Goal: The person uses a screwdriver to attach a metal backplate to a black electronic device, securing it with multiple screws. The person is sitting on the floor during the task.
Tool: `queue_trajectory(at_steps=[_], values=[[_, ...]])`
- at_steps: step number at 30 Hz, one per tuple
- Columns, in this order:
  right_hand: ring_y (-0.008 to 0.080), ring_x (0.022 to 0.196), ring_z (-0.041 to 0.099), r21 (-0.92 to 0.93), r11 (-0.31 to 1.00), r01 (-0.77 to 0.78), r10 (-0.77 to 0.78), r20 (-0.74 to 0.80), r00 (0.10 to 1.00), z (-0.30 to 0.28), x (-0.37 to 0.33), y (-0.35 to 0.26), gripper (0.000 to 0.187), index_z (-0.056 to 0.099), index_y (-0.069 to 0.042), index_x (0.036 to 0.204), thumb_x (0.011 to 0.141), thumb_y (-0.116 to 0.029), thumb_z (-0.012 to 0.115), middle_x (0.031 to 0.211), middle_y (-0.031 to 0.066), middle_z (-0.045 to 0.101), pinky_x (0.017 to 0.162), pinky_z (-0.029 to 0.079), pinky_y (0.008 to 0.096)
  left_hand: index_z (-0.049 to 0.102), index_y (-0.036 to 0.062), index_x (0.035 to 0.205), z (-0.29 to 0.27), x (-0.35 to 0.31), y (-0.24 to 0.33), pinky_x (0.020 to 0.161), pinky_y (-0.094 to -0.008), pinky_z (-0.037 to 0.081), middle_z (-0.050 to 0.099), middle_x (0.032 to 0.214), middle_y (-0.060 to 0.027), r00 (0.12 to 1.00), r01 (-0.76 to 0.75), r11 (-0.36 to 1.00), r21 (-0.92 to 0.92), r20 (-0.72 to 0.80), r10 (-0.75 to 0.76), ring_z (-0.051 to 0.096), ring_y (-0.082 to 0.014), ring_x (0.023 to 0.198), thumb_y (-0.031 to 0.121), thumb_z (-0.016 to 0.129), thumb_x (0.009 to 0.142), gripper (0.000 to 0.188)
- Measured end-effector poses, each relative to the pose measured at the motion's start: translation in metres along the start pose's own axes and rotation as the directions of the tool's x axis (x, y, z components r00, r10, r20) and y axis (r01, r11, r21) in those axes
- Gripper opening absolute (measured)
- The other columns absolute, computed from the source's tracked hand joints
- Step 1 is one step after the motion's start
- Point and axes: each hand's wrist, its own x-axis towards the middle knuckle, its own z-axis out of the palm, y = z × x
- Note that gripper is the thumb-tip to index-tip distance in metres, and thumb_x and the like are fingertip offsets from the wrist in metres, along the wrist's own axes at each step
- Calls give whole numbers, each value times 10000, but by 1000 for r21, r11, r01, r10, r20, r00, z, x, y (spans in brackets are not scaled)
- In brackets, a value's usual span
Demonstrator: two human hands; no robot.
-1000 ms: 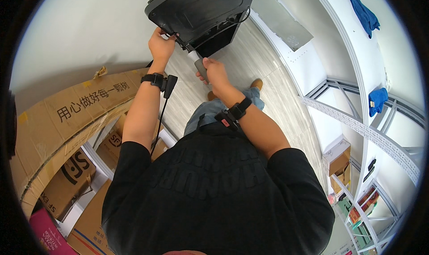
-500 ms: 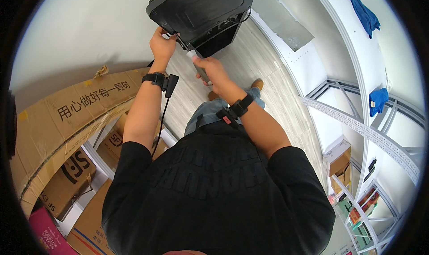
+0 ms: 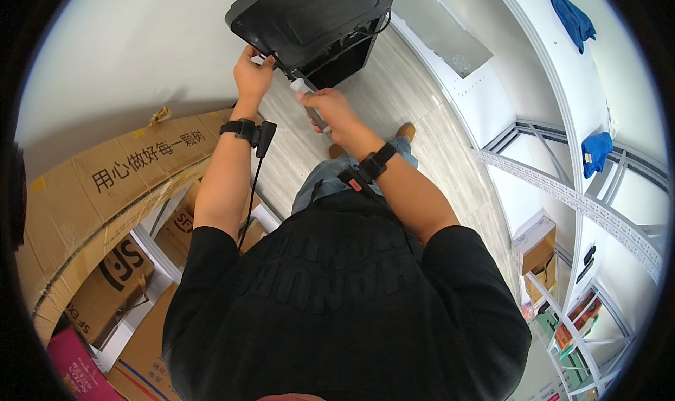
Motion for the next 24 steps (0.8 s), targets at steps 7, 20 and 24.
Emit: queue_trajectory(at_steps=[7, 20, 24], values=[[135, 583, 541, 40, 998, 46, -47, 20, 999, -4, 13, 13, 400, 596, 1, 958, 846, -374, 682, 705, 66, 602, 498, 441, 270, 635, 42, 978, 3, 0, -3, 649, -342, 485, 680, 878, -89, 998, -59, 998, 19, -31, 59, 626, -237, 619, 88, 719, 727, 268], [144, 555, 558, 105, 994, 29, -34, 43, 999, 0, 7, 5, 274, 533, -14, 978, 866, -232, 656, 731, 94, 589, 478, 474, 282, 631, 47, 995, 2, -3, 4, 681, -363, 487, 683, 905, -101, 999, -42, 998, 40, -17, 42, 638, -261, 663, 110, 679, 766, 242], [144, 556, 574, 75, 996, 38, -41, 36, 999, -5, 2, -2, 240, 535, -21, 979, 910, -244, 591, 746, 99, 621, 477, 476, 272, 628, 52, 989, 5, -4, -2, 702, -374, 485, 680, 909, -101, 998, -42, 996, 74, -39, 45, 638, -274, 715, 123, 681, 766, 240]])
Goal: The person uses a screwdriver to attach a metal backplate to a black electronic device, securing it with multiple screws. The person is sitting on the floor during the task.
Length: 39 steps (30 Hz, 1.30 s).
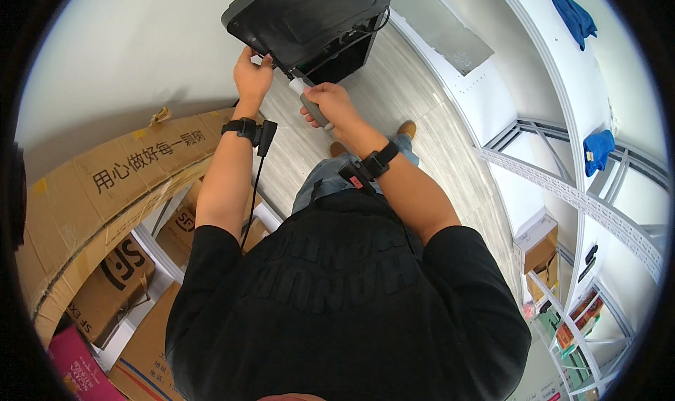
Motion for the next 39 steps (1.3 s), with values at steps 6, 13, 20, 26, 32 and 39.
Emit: queue_trajectory(at_steps=[6, 13, 20, 26, 32, 39], values=[[155, 538, 584, 12, 1000, 1, -3, 89, 996, -10, -1, -4, 276, 539, -24, 965, 962, -296, 494, 749, 100, 622, 463, 472, 279, 634, 66, 994, -2, 0, 8, 726, -390, 485, 678, 928, -95, 997, 65, 998, -18, 40, -64, 639, -297, 777, 138, 674, 770, 239], [162, 519, 586, 11, 1000, -11, 10, 52, 999, -18, -8, -1, 264, 534, -25, 956, 963, -282, 475, 766, 105, 613, 424, 460, 270, 639, 58, 980, 2, 3, 1, 730, -392, 483, 676, 916, -99, 999, 43, 999, -23, 17, -43, 638, -300, 776, 158, 665, 774, 230], [161, 514, 588, 28, 1000, -14, 12, 54, 998, -31, -15, 4, 254, 527, -25, 939, 961, -273, 474, 774, 110, 612, 420, 460, 263, 635, 39, 962, 8, 4, 6, 773, -413, 487, 669, 958, -131, 997, -37, 999, -7, -64, 37, 632, -338, 881, 180, 621, 746, 258], [157, 533, 595, 32, 999, 13, -15, 61, 998, -47, -30, -1, 263, 535, -18, 966, 934, -279, 530, 792, 103, 610, 450, 471, 262, 617, 22, 997, 9, 3, 5, 800, -413, 487, 665, 970, -140, 998, -17, 1000, -21, -67, 16, 630, -348, 895, 215, 647, 732, 329], [162, 552, 602, 20, 999, 50, -50, 2, 999, -80, -40, -8, 310, 549, -10, 1019, 861, -256, 652, 825, 96, 609, 477, 476, 272, 622, -9, 982, 25, -22, -30, 770, -384, 492, 664, 878, -140, 988, 153, 987, -57, 7, -153, 641, -313, 841, 242, 692, 751, 349], [157, 606, 607, 128, 982, 140, -132, -64, 989, -160, -66, -21, 301, 556, -19, 1047, 848, -221, 658, 860, 88, 609, 523, 468, 269, 636, -4, 930, 61, -53, 49, 664, -262, 481, 633, 750, -51, 768, 448, 857, -252, 599, -225, 597, -122, 707, 116, 646, 823, 162]])
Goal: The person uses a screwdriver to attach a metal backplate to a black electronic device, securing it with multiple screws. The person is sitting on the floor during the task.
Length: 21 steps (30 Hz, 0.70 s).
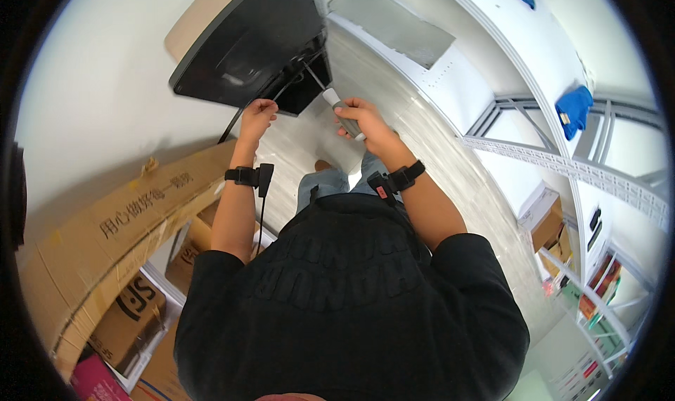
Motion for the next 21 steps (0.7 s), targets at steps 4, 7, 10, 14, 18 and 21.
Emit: queue_trajectory(at_steps=[4, 7, 10, 14, 18, 21], values=[[150, 637, 606, 50, 995, 83, -77, -108, 991, -62, -23, -29, 288, 564, -20, 1048, 848, -207, 654, 860, 74, 609, 540, 455, 267, 622, -8, 972, 89, 16, 75, 671, -250, 476, 625, 812, -39, 983, -110, 993, -41, 140, 115, 585, -105, 713, 89, 626, 844, 160], [144, 668, 603, 77, 983, 164, -149, -177, 973, -115, -47, -59, 282, 576, -22, 1077, 863, -195, 640, 878, 64, 607, 557, 440, 268, 616, -11, 1004, 163, 34, 126, 697, -247, 477, 620, 822, -36, 952, -164, 984, -73, 249, 177, 589, -102, 746, 91, 633, 848, 187], [138, 698, 601, 67, 965, 255, -227, -276, 934, -168, -68, -83, 347, 570, -35, 1176, 885, -214, 626, 907, 53, 600, 562, 433, 264, 624, 41, 1030, 235, 63, 162, 664, -226, 448, 656, 892, -16, 871, -354, 935, -18, 358, 336, 606, -98, 787, 130, 624, 870, 183], [114, 676, 599, 43, 946, 321, -276, -408, 870, -225, -92, -110, 421, 535, -40, 1261, 905, -254, 609, 889, 56, 621, 532, 446, 221, 633, 30, 1035, 328, 82, 217, 697, -252, 467, 663, 855, -27, 703, -669, 739, 81, 390, 594, 609, -120, 802, 146, 642, 859, 211], [106, 646, 587, 84, 926, 369, -287, -478, 830, -266, -103, -121, 381, 554, -42, 1239, 911, -230, 600, 857, 43, 613, 509, 428, 219, 635, 32, 1056, 401, 97, 268, 753, -295, 484, 674, 902, -59, 648, -741, 659, 124, 389, 655, 614, -153, 837, 163, 650, 851, 244], [99, 624, 572, 106, 916, 387, -282, -517, 808, -281, -104, -128, 372, 569, -50, 1227, 905, -232, 612, 850, 27, 599, 515, 412, 226, 643, 41, 1058, 440, 121, 289, 768, -315, 484, 673, 943, -63, 579, -812, 555, 181, 361, 731, 612, -166, 851, 171, 658, 843, 251]])
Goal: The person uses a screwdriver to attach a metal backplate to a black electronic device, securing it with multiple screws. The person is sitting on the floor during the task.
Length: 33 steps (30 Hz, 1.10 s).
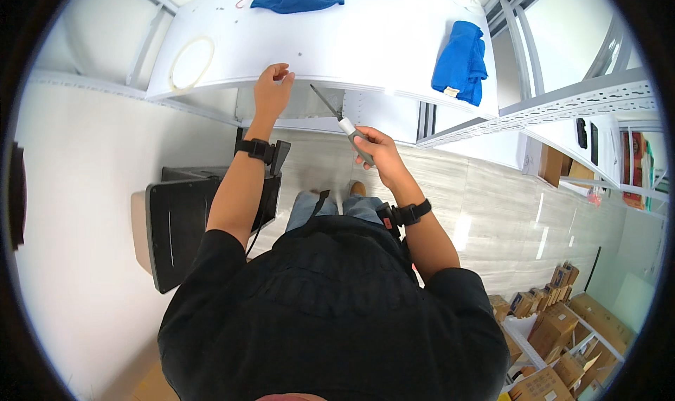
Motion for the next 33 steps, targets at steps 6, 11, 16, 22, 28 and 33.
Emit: queue_trajectory(at_steps=[6, 11, 16, 22, 28, 33], values=[[99, 604, 569, 79, 997, 6, 3, -110, 994, -6, 22, -7, 356, 585, -30, 1204, 896, -206, 622, 840, 38, 604, 485, 404, 217, 666, 97, 1052, 28, 44, -22, 718, -334, 485, 635, 843, -16, 995, -99, 962, 255, 19, 97, 593, -198, 782, 208, 687, 813, 264], [100, 597, 566, 30, 999, 27, -22, -153, 988, 2, 44, -31, 363, 586, -11, 1200, 893, -200, 626, 825, 40, 604, 463, 402, 218, 707, 145, 895, 29, 51, -10, 626, -334, 482, 616, 783, 13, 996, -91, 961, 262, 42, 82, 587, -187, 746, 205, 691, 806, 108], [96, 591, 560, -15, 999, 39, -41, -108, 993, 11, 65, -50, 356, 588, -18, 1209, 891, -174, 627, 819, 40, 608, 456, 397, 214, 708, 146, 831, 28, 52, -9, 578, -301, 480, 638, 804, 26, 997, -83, 983, 166, 10, 83, 597, -170, 688, 190, 686, 817, 52], [89, 579, 544, -148, 986, 79, -67, 88, 994, 29, 97, -62, 346, 599, -36, 1217, 886, -135, 620, 809, 26, 593, 447, 376, 207, 636, 53, 995, -8, 33, -21, 649, -266, 510, 670, 898, -49, 888, 443, 646, -621, 205, -411, 642, -151, 772, 192, 589, 933, 160], [79, 576, 535, -293, 956, 33, 82, 372, 925, 48, 123, -53, 358, 602, -41, 1218, 871, -126, 625, 789, 12, 590, 450, 366, 200, 563, 39, 1024, -63, -31, -23, 707, -295, 546, 658, 959, -98, 720, 439, 125, -890, 265, -642, 657, -185, 832, 175, 531, 967, 150], [79, 587, 540, -441, 896, 57, 220, 551, 805, 76, 122, -37, 360, 595, -22, 1222, 873, -105, 614, 813, 32, 611, 463, 373, 194, 560, 63, 974, -92, -101, -22, 688, -269, 532, 659, 938, -79, 609, 298, 136, -945, 78, -789, 631, -138, 777, 183, 513, 975, 129]])
